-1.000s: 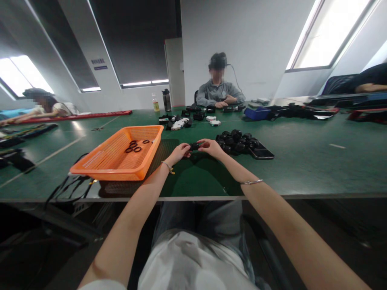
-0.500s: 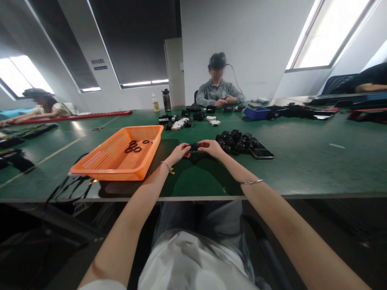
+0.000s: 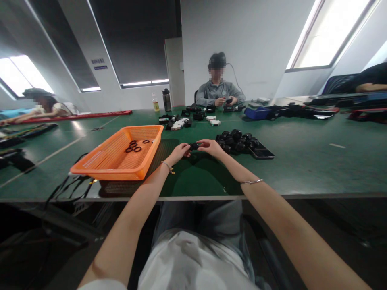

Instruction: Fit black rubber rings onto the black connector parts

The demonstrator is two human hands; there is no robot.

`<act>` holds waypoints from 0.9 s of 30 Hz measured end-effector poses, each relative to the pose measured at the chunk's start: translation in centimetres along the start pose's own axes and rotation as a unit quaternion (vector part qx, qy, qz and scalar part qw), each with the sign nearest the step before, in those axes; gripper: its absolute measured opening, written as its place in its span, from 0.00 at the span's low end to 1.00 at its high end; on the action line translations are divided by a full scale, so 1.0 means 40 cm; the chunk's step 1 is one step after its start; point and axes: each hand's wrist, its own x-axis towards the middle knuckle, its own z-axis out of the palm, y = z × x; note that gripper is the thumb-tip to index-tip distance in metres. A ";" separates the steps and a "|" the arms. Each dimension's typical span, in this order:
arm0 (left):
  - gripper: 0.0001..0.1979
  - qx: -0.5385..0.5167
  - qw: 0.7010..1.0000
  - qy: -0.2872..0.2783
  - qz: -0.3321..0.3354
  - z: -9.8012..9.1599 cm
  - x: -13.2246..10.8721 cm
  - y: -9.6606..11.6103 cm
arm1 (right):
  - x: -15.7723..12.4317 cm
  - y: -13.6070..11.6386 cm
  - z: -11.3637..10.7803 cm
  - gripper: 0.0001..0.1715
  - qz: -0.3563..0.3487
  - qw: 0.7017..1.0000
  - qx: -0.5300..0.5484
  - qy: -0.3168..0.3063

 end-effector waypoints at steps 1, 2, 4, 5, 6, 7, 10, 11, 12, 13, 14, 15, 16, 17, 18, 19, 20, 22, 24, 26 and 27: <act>0.03 0.000 1.000 0.000 0.000 0.000 0.000 -0.001 | 0.001 0.002 0.000 0.21 -0.002 1.000 0.001 -0.004; 0.03 -0.002 1.000 0.000 0.001 -0.001 0.001 -0.001 | 0.001 0.003 0.000 0.21 -0.004 1.000 0.000 -0.006; 0.02 -0.008 1.000 -0.001 0.003 -0.002 0.002 -0.003 | 0.001 0.004 -0.001 0.20 -0.008 1.000 -0.008 -0.006; 0.01 -0.012 1.000 -0.002 0.005 -0.002 0.002 -0.004 | 0.001 0.004 -0.001 0.20 -0.008 1.000 -0.013 -0.004; 0.01 -0.015 1.000 -0.002 0.007 -0.002 0.002 -0.004 | 0.001 0.004 0.000 0.19 -0.009 1.000 -0.019 -0.001; 0.01 -0.018 1.000 -0.003 0.008 -0.002 0.002 -0.004 | 0.001 0.003 0.000 0.19 -0.009 1.000 -0.023 0.002; 0.01 -0.020 1.000 -0.001 0.007 0.000 0.000 0.000 | 0.000 0.000 0.001 0.18 -0.012 1.000 -0.024 0.009; 0.01 -0.019 1.000 0.000 0.007 0.001 -0.002 0.001 | 0.000 -0.001 0.002 0.18 -0.012 1.000 -0.023 0.010; 0.01 -0.019 1.000 0.002 0.006 0.001 -0.003 0.002 | 0.000 -0.002 0.002 0.18 -0.012 1.000 -0.021 0.012; 0.01 -0.018 1.000 0.002 0.006 0.002 -0.003 0.003 | 0.000 -0.002 0.003 0.18 -0.011 1.000 -0.020 0.014; 0.01 -0.017 1.000 0.003 0.007 0.002 -0.004 0.003 | 0.000 -0.002 0.003 0.17 -0.010 1.000 -0.021 0.015; 0.01 -0.015 1.000 0.003 0.007 0.001 -0.004 0.003 | 0.000 -0.002 0.003 0.17 -0.010 1.000 -0.022 0.016; 0.01 -0.014 1.000 0.004 0.007 0.001 -0.004 0.002 | 0.000 -0.001 0.003 0.16 -0.011 0.999 -0.025 0.017; 0.01 -0.013 1.000 0.003 0.007 0.000 -0.004 0.001 | 0.001 0.000 0.002 0.16 -0.012 0.999 -0.029 0.017; 0.01 -0.011 1.000 0.003 0.008 -0.001 -0.003 0.000 | 0.002 0.002 0.002 0.15 -0.014 0.999 -0.034 0.017; 0.02 -0.010 1.000 0.002 0.009 -0.002 -0.003 -0.001 | 0.002 0.003 0.001 0.15 -0.015 0.999 -0.040 0.018; 0.02 -0.010 1.000 0.002 0.011 -0.003 -0.002 -0.002 | 0.003 0.004 0.001 0.15 -0.015 0.999 -0.046 0.019; 0.03 -0.009 1.000 0.001 0.013 -0.004 -0.001 -0.004 | 0.003 0.006 0.000 0.14 -0.015 0.998 -0.056 0.019; 0.03 -0.008 1.000 0.002 0.011 -0.003 0.000 -0.004 | 0.004 0.005 0.000 0.13 -0.015 0.998 -0.058 0.017; 0.03 -0.008 1.000 0.003 0.008 -0.001 -0.001 -0.003 | 0.003 0.002 0.001 0.12 -0.013 0.998 -0.057 0.017; 0.02 -0.008 1.000 0.004 0.007 0.001 -0.001 -0.002 | 0.002 0.000 0.002 0.12 -0.012 0.998 -0.058 0.018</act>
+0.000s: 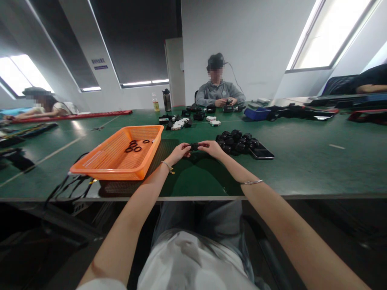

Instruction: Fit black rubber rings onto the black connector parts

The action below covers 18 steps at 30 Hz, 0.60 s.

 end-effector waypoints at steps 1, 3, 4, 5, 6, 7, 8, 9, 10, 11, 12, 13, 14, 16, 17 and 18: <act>0.02 0.000 1.000 0.001 -0.001 0.001 0.000 0.001 | -0.001 -0.002 0.001 0.13 0.001 1.000 -0.001 0.002; 0.01 -0.002 1.000 0.002 -0.002 0.002 0.000 0.001 | -0.003 -0.006 0.001 0.17 0.001 1.000 -0.003 0.006; 0.01 -0.003 1.000 0.001 -0.003 0.002 0.001 0.001 | -0.004 -0.007 0.001 0.18 -0.001 1.000 -0.003 0.007; 0.01 -0.004 1.000 0.000 -0.003 0.002 0.001 0.001 | -0.005 -0.009 0.001 0.19 -0.004 1.000 0.001 0.007; 0.02 -0.005 1.000 -0.002 -0.003 0.002 0.002 0.001 | -0.006 -0.010 0.000 0.19 -0.006 1.000 0.006 0.005; 0.02 -0.006 1.000 -0.003 -0.003 0.002 0.002 0.001 | -0.007 -0.010 0.000 0.19 -0.008 1.000 0.012 0.003; 0.02 -0.007 1.000 -0.003 -0.003 0.002 0.002 0.001 | -0.008 -0.011 -0.001 0.18 -0.009 1.000 0.017 -0.001; 0.02 -0.007 1.000 -0.003 -0.004 0.001 0.002 0.001 | -0.008 -0.011 -0.002 0.19 -0.008 1.000 0.020 -0.005; 0.02 -0.005 1.000 -0.002 -0.005 0.001 0.001 0.002 | -0.007 -0.011 -0.003 0.19 -0.007 1.000 0.022 -0.010; 0.02 -0.003 1.000 -0.001 -0.006 0.002 0.000 0.002 | -0.007 -0.010 -0.003 0.21 -0.005 1.000 0.023 -0.013; 0.02 -0.001 1.000 -0.001 -0.006 0.002 -0.001 0.003 | -0.006 -0.010 -0.004 0.21 -0.003 1.000 0.022 -0.015; 0.02 0.000 1.000 0.000 -0.006 0.002 -0.002 0.004 | -0.006 -0.009 -0.004 0.22 -0.002 1.000 0.022 -0.016; 0.02 0.002 1.000 0.000 -0.006 0.002 -0.002 0.004 | -0.005 -0.008 -0.005 0.22 -0.003 1.000 0.021 -0.016; 0.02 0.003 1.000 0.000 -0.007 0.003 -0.003 0.005 | -0.003 -0.005 -0.005 0.21 -0.007 1.000 0.017 -0.014; 0.02 0.003 1.000 -0.001 -0.008 0.002 -0.003 0.005 | -0.003 -0.004 -0.005 0.21 -0.010 1.000 0.015 -0.012; 0.02 0.002 1.000 0.000 -0.008 0.002 -0.003 0.005 | -0.002 -0.003 -0.005 0.20 -0.012 1.000 0.012 -0.012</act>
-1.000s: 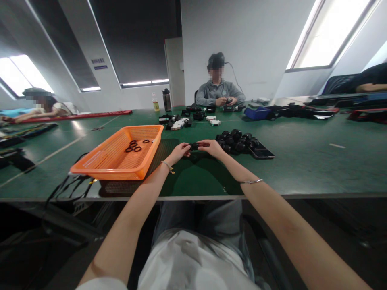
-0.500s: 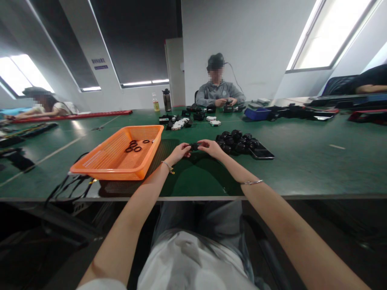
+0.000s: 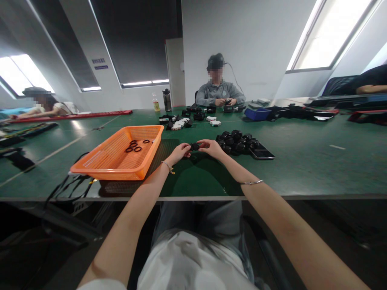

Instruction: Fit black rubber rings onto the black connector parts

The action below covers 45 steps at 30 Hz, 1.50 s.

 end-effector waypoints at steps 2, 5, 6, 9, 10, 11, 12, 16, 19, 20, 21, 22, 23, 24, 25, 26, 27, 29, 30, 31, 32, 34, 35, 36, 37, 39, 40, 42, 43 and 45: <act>0.02 -0.003 1.000 -0.001 0.001 0.000 0.000 0.000 | 0.000 0.001 -0.001 0.20 -0.003 1.000 -0.005 0.000; 0.01 -0.006 1.000 0.001 0.000 0.000 -0.001 0.002 | 0.000 0.001 -0.001 0.19 -0.001 1.000 -0.009 0.002; 0.01 -0.006 1.000 0.002 -0.001 0.000 -0.001 0.002 | -0.001 0.001 -0.001 0.20 0.000 1.000 -0.010 0.002; 0.01 -0.009 1.000 0.002 -0.002 0.000 0.000 0.001 | 0.000 0.001 -0.001 0.20 -0.001 1.000 -0.013 0.001; 0.01 -0.011 1.000 0.000 0.000 -0.001 0.000 0.000 | 0.000 0.002 0.000 0.20 -0.001 1.000 -0.014 0.000; 0.01 -0.013 1.000 -0.002 0.002 -0.001 0.001 -0.001 | 0.000 0.002 0.000 0.20 0.000 1.000 -0.014 0.000; 0.01 -0.015 1.000 -0.003 0.005 -0.002 0.002 -0.002 | 0.001 0.004 0.000 0.20 0.001 1.000 -0.015 0.000; 0.02 -0.011 1.000 -0.004 0.011 -0.004 0.004 -0.006 | 0.002 0.010 0.001 0.19 0.001 1.000 -0.015 -0.002; 0.02 -0.005 1.000 -0.002 0.011 -0.005 0.005 -0.007 | 0.003 0.013 0.001 0.19 -0.002 1.000 -0.015 -0.003; 0.02 -0.005 1.000 -0.003 0.012 -0.005 0.005 -0.007 | 0.003 0.013 0.002 0.19 -0.001 1.000 -0.014 -0.003; 0.03 -0.006 1.000 -0.004 0.013 -0.005 0.005 -0.007 | 0.003 0.012 0.002 0.19 0.001 1.000 -0.012 -0.002; 0.03 -0.008 1.000 -0.006 0.014 -0.005 0.004 -0.007 | 0.002 0.010 0.003 0.18 0.004 1.000 -0.009 -0.001; 0.03 -0.010 1.000 -0.008 0.015 -0.005 0.004 -0.007 | 0.001 0.007 0.003 0.18 0.008 1.000 -0.006 0.000; 0.03 -0.011 1.000 -0.008 0.016 -0.005 0.003 -0.006 | 0.001 0.004 0.003 0.17 0.011 1.000 -0.002 0.002; 0.03 -0.011 1.000 -0.007 0.015 -0.005 0.002 -0.006 | 0.000 0.000 0.003 0.16 0.013 1.000 0.002 0.003; 0.02 -0.010 1.000 -0.006 0.015 -0.004 0.001 -0.005 | -0.001 -0.004 0.003 0.15 0.015 1.000 0.005 0.005; 0.02 -0.008 1.000 -0.005 0.014 -0.004 0.000 -0.004 | -0.002 -0.007 0.003 0.15 0.017 1.000 0.008 0.007; 0.01 -0.005 1.000 -0.004 0.013 -0.003 -0.001 -0.002 | -0.004 -0.012 0.003 0.13 0.023 1.000 0.013 0.007; 0.02 -0.004 1.000 -0.005 0.013 -0.003 -0.002 -0.001 | -0.004 -0.012 0.003 0.13 0.026 1.000 0.015 0.005; 0.02 -0.004 1.000 -0.005 0.013 -0.002 -0.003 0.000 | -0.003 -0.011 0.004 0.13 0.029 0.999 0.017 0.003; 0.02 -0.003 1.000 -0.005 0.013 -0.002 -0.003 0.001 | -0.003 -0.010 0.004 0.13 0.030 0.999 0.020 0.002; 0.02 -0.003 1.000 -0.004 0.012 -0.001 -0.004 0.003 | -0.001 -0.006 0.006 0.15 0.029 0.999 0.025 0.006; 0.02 -0.003 1.000 -0.002 0.011 0.000 -0.004 0.004 | -0.001 -0.003 0.007 0.16 0.026 0.999 0.027 0.010; 0.02 -0.003 1.000 -0.001 0.009 0.001 -0.004 0.005 | 0.000 -0.002 0.007 0.18 0.022 0.999 0.026 0.013; 0.02 -0.003 1.000 0.000 0.008 0.001 -0.004 0.005 | 0.000 -0.001 0.007 0.19 0.017 0.999 0.025 0.014; 0.02 -0.001 1.000 0.000 0.006 0.002 -0.004 0.006 | -0.001 -0.001 0.007 0.18 0.010 1.000 0.021 0.010; 0.02 0.000 1.000 0.000 0.004 0.003 -0.004 0.006 | -0.002 -0.001 0.007 0.17 0.008 1.000 0.022 0.007; 0.02 0.002 1.000 0.000 0.000 0.003 -0.004 0.006 | -0.003 -0.003 0.006 0.16 0.008 1.000 0.027 0.002; 0.03 0.002 1.000 -0.001 -0.002 0.003 -0.004 0.006 | -0.003 -0.004 0.006 0.17 0.009 1.000 0.029 0.000; 0.03 0.002 1.000 -0.001 -0.004 0.003 -0.004 0.006 | -0.003 -0.004 0.005 0.19 0.011 0.999 0.033 -0.003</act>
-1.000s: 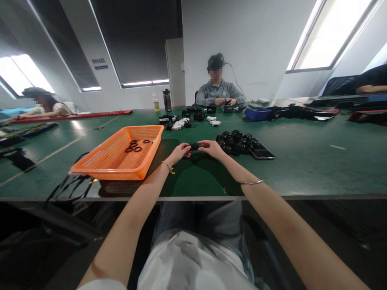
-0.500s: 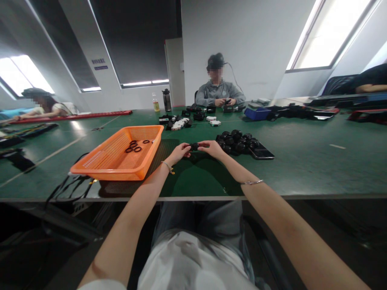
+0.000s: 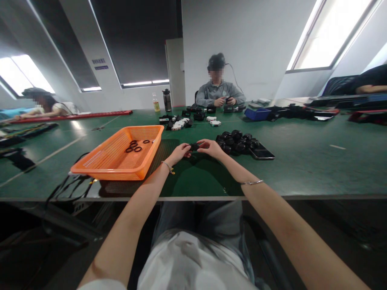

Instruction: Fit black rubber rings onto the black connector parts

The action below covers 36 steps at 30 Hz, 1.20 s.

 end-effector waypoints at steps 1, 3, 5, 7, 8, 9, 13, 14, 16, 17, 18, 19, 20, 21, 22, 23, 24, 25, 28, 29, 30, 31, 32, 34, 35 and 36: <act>0.03 0.001 1.000 -0.001 0.000 0.000 0.000 0.000 | 0.001 0.001 -0.001 0.20 0.001 1.000 0.000 -0.001; 0.03 0.003 1.000 -0.001 0.001 -0.001 0.000 -0.001 | 0.002 0.002 -0.001 0.21 0.003 1.000 -0.003 -0.002; 0.02 0.004 1.000 -0.002 0.003 -0.002 0.002 -0.004 | 0.003 0.004 -0.002 0.20 0.002 1.000 -0.010 0.001; 0.02 0.001 1.000 -0.003 0.006 -0.004 0.005 -0.008 | 0.004 0.006 -0.002 0.19 -0.002 1.000 -0.019 0.002; 0.02 0.000 1.000 -0.004 0.007 -0.005 0.006 -0.010 | 0.003 0.007 -0.002 0.19 -0.004 1.000 -0.023 0.002; 0.02 -0.003 1.000 -0.005 0.009 -0.007 0.008 -0.012 | 0.003 0.007 -0.002 0.19 -0.005 1.000 -0.026 0.002; 0.03 -0.009 1.000 -0.007 0.013 -0.011 0.013 -0.018 | 0.003 0.010 -0.001 0.19 -0.001 1.000 -0.025 0.001; 0.03 -0.009 1.000 -0.007 0.014 -0.011 0.013 -0.018 | 0.003 0.010 -0.001 0.18 0.000 1.000 -0.022 0.001; 0.03 -0.011 1.000 -0.006 0.013 -0.010 0.014 -0.019 | 0.004 0.010 0.000 0.18 0.003 1.000 -0.020 0.000; 0.03 -0.011 1.000 -0.005 0.013 -0.010 0.014 -0.018 | 0.004 0.010 0.000 0.18 0.005 1.000 -0.019 0.000; 0.03 -0.011 1.000 -0.005 0.013 -0.010 0.014 -0.018 | 0.004 0.010 0.000 0.18 0.008 1.000 -0.018 0.000; 0.03 -0.011 1.000 -0.004 0.014 -0.009 0.013 -0.017 | 0.004 0.009 0.001 0.17 0.011 1.000 -0.016 0.001; 0.03 -0.010 1.000 -0.004 0.014 -0.009 0.013 -0.017 | 0.005 0.009 0.001 0.17 0.014 1.000 -0.013 0.003; 0.03 -0.009 1.000 -0.004 0.014 -0.009 0.012 -0.016 | 0.005 0.009 0.002 0.15 0.017 1.000 -0.010 0.005; 0.03 -0.008 1.000 -0.004 0.014 -0.009 0.012 -0.015 | 0.005 0.009 0.002 0.14 0.020 1.000 -0.009 0.007; 0.03 -0.007 1.000 -0.005 0.014 -0.009 0.011 -0.014 | 0.006 0.010 0.003 0.13 0.022 1.000 -0.008 0.009; 0.02 -0.007 1.000 -0.007 0.014 -0.008 0.010 -0.014 | 0.006 0.010 0.004 0.13 0.024 1.000 -0.008 0.011; 0.02 -0.007 1.000 -0.008 0.014 -0.008 0.009 -0.013 | 0.007 0.011 0.004 0.12 0.026 1.000 -0.009 0.012; 0.02 -0.007 1.000 -0.008 0.016 -0.007 0.007 -0.012 | 0.008 0.013 0.005 0.12 0.033 0.999 -0.006 0.016; 0.02 -0.007 1.000 -0.007 0.017 -0.007 0.007 -0.011 | 0.008 0.013 0.005 0.14 0.033 0.999 -0.003 0.018; 0.02 -0.007 1.000 -0.007 0.017 -0.006 0.007 -0.011 | 0.008 0.013 0.005 0.17 0.032 0.999 0.000 0.020; 0.03 -0.006 1.000 -0.006 0.016 -0.006 0.007 -0.011 | 0.007 0.013 0.004 0.19 0.027 0.999 0.003 0.022; 0.03 -0.006 1.000 -0.006 0.016 -0.006 0.007 -0.011 | 0.006 0.012 0.004 0.21 0.020 1.000 0.004 0.022; 0.03 -0.005 1.000 -0.005 0.013 -0.006 0.008 -0.011 | 0.003 0.008 0.003 0.22 0.006 1.000 0.000 0.016; 0.02 -0.004 1.000 -0.006 0.012 -0.006 0.008 -0.010 | 0.002 0.006 0.002 0.21 0.000 1.000 -0.003 0.012; 0.02 -0.003 1.000 -0.006 0.011 -0.006 0.008 -0.010 | 0.000 0.004 0.002 0.20 -0.003 1.000 -0.006 0.009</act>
